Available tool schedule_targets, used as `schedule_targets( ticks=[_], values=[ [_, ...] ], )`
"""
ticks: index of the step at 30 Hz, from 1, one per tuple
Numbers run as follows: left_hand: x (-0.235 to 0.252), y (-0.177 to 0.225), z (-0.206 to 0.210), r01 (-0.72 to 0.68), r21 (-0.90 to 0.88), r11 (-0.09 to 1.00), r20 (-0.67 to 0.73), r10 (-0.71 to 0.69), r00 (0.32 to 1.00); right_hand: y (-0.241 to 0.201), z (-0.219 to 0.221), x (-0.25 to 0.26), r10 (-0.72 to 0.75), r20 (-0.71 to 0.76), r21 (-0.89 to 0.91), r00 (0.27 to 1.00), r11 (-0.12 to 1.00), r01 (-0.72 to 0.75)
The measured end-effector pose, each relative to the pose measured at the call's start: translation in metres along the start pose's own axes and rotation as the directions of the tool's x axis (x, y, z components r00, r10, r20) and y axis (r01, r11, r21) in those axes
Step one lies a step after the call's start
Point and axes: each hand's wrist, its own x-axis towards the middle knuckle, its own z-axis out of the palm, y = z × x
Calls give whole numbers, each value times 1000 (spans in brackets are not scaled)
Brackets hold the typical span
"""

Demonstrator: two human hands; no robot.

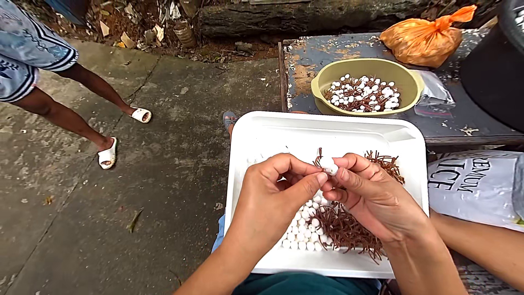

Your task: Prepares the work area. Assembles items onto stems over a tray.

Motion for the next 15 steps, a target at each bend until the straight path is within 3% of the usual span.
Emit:
schedule_targets(
  ticks=[8,15],
  values=[
    [-2,-2,11,-125,144,982,-127,144,981,5,4,-1,-27,-27,20,999,999,27],
    [-1,-5,13,-173,204,963,-149,206,967,8,6,0,-54,-41,27,998,998,56]
  ],
)
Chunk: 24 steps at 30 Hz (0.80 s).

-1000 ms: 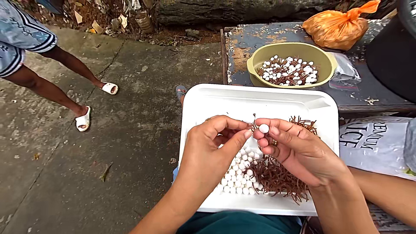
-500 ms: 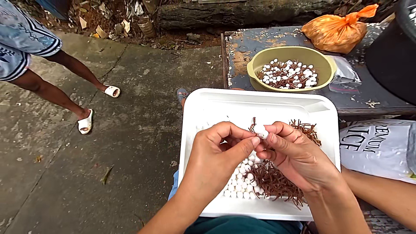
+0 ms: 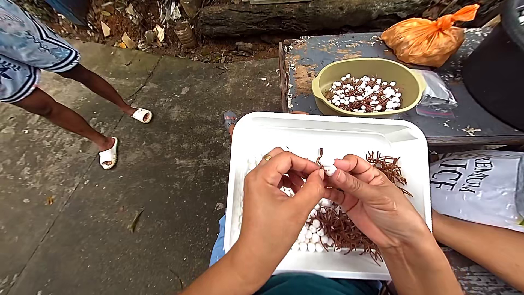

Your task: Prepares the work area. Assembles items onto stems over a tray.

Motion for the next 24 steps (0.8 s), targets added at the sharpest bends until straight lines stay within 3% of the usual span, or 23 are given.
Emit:
schedule_targets(
  ticks=[14,24],
  values=[
    [-1,-3,3,-75,34,997,-25,76,997,3,4,-3,-129,-41,-119,991,985,123],
    [-2,-4,8,-49,-5,999,-27,49,998,6,3,-5,-264,-56,-234,963,941,244]
  ],
)
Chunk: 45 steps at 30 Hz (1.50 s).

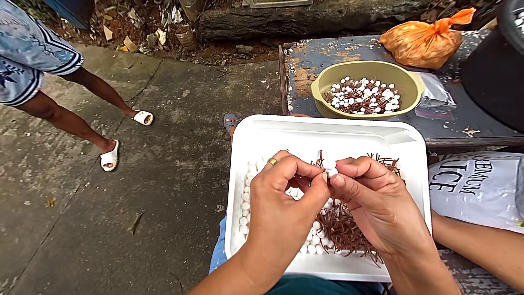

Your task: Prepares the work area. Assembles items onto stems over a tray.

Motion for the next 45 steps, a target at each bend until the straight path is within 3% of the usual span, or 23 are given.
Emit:
schedule_targets(
  ticks=[10,14,20,25,29,32,35,38,43,45],
  values=[
    [1,-4,1,56,-48,997,38,-54,998,-1,0,1,-84,-57,-155,995,985,74],
    [4,-14,-4,76,-21,997,106,-73,992,-4,-7,5,-45,-78,-230,996,973,25],
    [6,-11,-15,124,-70,990,118,-116,986,-39,-39,32,-79,-146,-336,986,941,26],
    [10,-9,-32,122,-17,992,68,-121,990,-71,-97,122,-235,-259,-612,937,791,29],
    [9,-5,-38,118,-7,993,53,-117,992,-33,-146,189,-41,-324,-737,945,638,-225],
    [9,-3,-45,113,20,993,50,-114,992,-3,-165,207,-30,-287,-865,957,438,-245],
    [11,-5,-50,107,45,993,21,-108,994,11,-173,211,-32,-230,-937,973,278,-212],
    [13,-8,-51,81,59,995,0,-82,997,2,-168,205,-37,-160,-963,986,224,-148],
    [16,-8,-52,96,102,990,5,-97,995,-59,-113,147,-194,-76,-945,978,326,-8],
    [16,-8,-50,120,120,985,21,-124,992,-70,-87,107,-232,72,-927,970,342,150]
  ],
)
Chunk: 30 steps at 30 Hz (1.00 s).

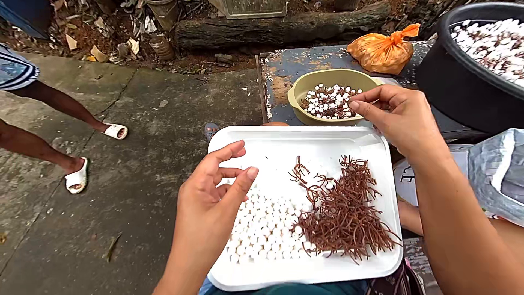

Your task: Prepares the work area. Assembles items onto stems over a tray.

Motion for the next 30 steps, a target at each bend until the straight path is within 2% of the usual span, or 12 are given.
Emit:
schedule_targets(
  ticks=[3,5,7,11,14,17,19,21,24,27,28,30],
  values=[
    [1,4,4,27,9,1000,34,-27,999,-23,6,-48,-211,232,-25,950,975,223],
    [2,7,6,22,3,1000,54,-22,998,-22,19,-68,-222,346,-124,911,952,280],
    [1,7,7,0,-1,1000,74,1,997,-18,27,-76,-184,375,-189,909,944,269],
    [-4,6,8,-6,10,1000,76,5,997,-16,37,-81,-174,321,-256,931,930,262],
    [-7,8,11,4,22,1000,95,-6,995,-21,33,-80,-209,253,-197,944,945,262],
    [-11,9,21,-7,14,1000,121,5,993,-38,22,-84,-143,159,69,977,989,134],
    [-13,7,33,24,-64,998,149,-14,989,-50,21,-89,-73,158,317,985,948,19],
    [-14,5,42,146,-201,969,214,-102,972,-57,27,-94,-56,179,465,982,885,-34],
    [-13,5,46,347,-379,858,321,-229,919,-64,40,-99,-68,167,541,984,840,-34],
    [-12,9,43,465,-475,747,356,-320,878,-69,52,-106,-112,51,520,992,852,69],
    [-10,10,40,520,-505,689,385,-359,850,-70,57,-109,-166,-21,479,986,864,156],
    [-6,9,29,628,-538,562,481,-407,776,-72,70,-117,-345,-153,325,926,867,377]
  ],
)
